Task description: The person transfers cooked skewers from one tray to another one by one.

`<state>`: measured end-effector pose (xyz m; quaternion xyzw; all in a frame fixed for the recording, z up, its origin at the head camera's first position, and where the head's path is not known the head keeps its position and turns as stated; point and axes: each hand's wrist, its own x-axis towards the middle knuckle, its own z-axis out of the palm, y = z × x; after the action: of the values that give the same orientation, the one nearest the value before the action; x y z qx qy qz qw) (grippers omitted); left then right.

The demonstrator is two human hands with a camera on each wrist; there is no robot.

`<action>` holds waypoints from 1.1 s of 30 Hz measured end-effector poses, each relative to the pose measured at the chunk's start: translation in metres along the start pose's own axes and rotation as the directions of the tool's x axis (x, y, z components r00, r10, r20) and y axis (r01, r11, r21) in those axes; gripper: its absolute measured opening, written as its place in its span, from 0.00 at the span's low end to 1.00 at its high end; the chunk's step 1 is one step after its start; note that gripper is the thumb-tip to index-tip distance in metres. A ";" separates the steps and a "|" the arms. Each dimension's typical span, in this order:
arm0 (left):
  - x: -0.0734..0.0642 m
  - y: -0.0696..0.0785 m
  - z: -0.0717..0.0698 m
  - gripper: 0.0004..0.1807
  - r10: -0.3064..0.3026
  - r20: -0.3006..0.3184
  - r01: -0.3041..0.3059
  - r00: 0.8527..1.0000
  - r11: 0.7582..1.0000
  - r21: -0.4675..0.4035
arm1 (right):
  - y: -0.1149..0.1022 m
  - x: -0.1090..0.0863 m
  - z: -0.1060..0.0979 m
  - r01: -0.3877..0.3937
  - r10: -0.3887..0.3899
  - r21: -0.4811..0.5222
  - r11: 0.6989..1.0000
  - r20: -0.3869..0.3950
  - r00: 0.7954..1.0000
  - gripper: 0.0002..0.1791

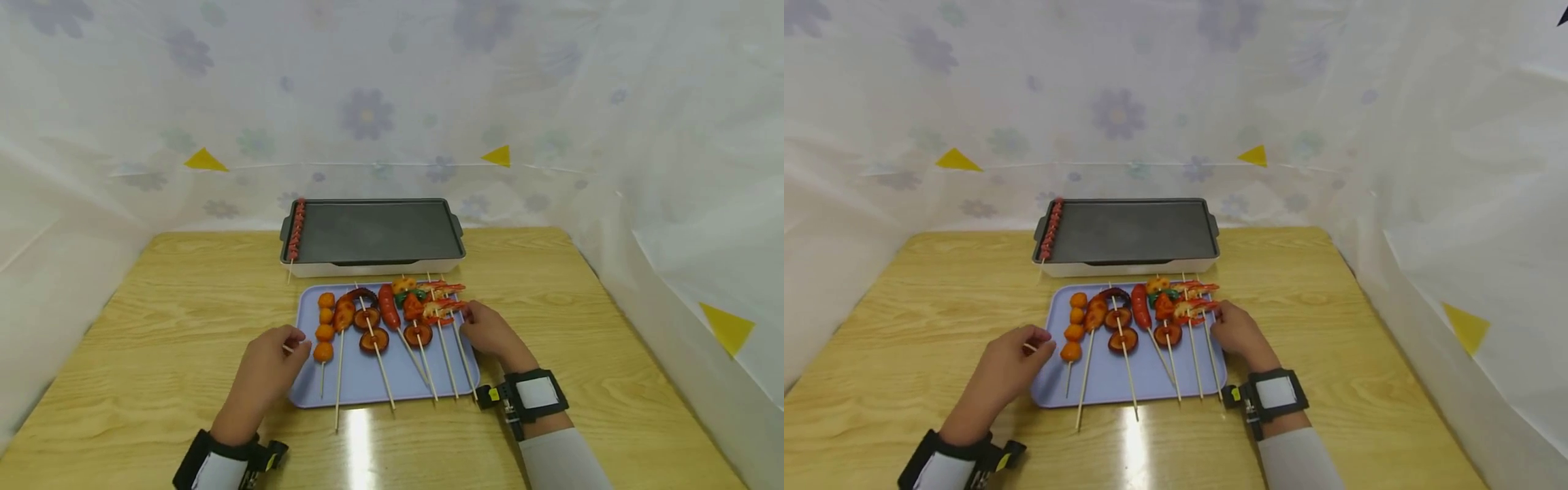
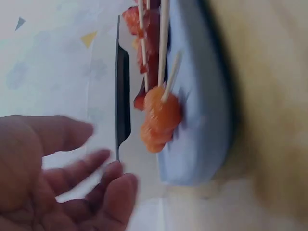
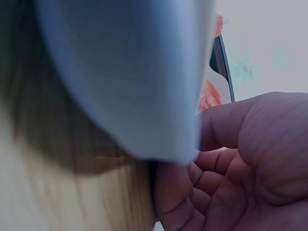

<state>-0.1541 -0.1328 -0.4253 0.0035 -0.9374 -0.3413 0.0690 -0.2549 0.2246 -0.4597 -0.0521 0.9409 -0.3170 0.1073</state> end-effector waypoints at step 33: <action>0.131 -0.016 -0.037 0.42 0.310 -0.031 -0.281 0.950 0.894 0.350 | -0.002 -0.003 0.001 0.010 -0.010 0.000 1.000 -0.031 0.999 0.05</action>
<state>-0.2796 -0.1762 -0.3910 -0.1124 -0.9680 -0.1587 0.1586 -0.2516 0.2231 -0.4594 -0.0518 0.9422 -0.3183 0.0914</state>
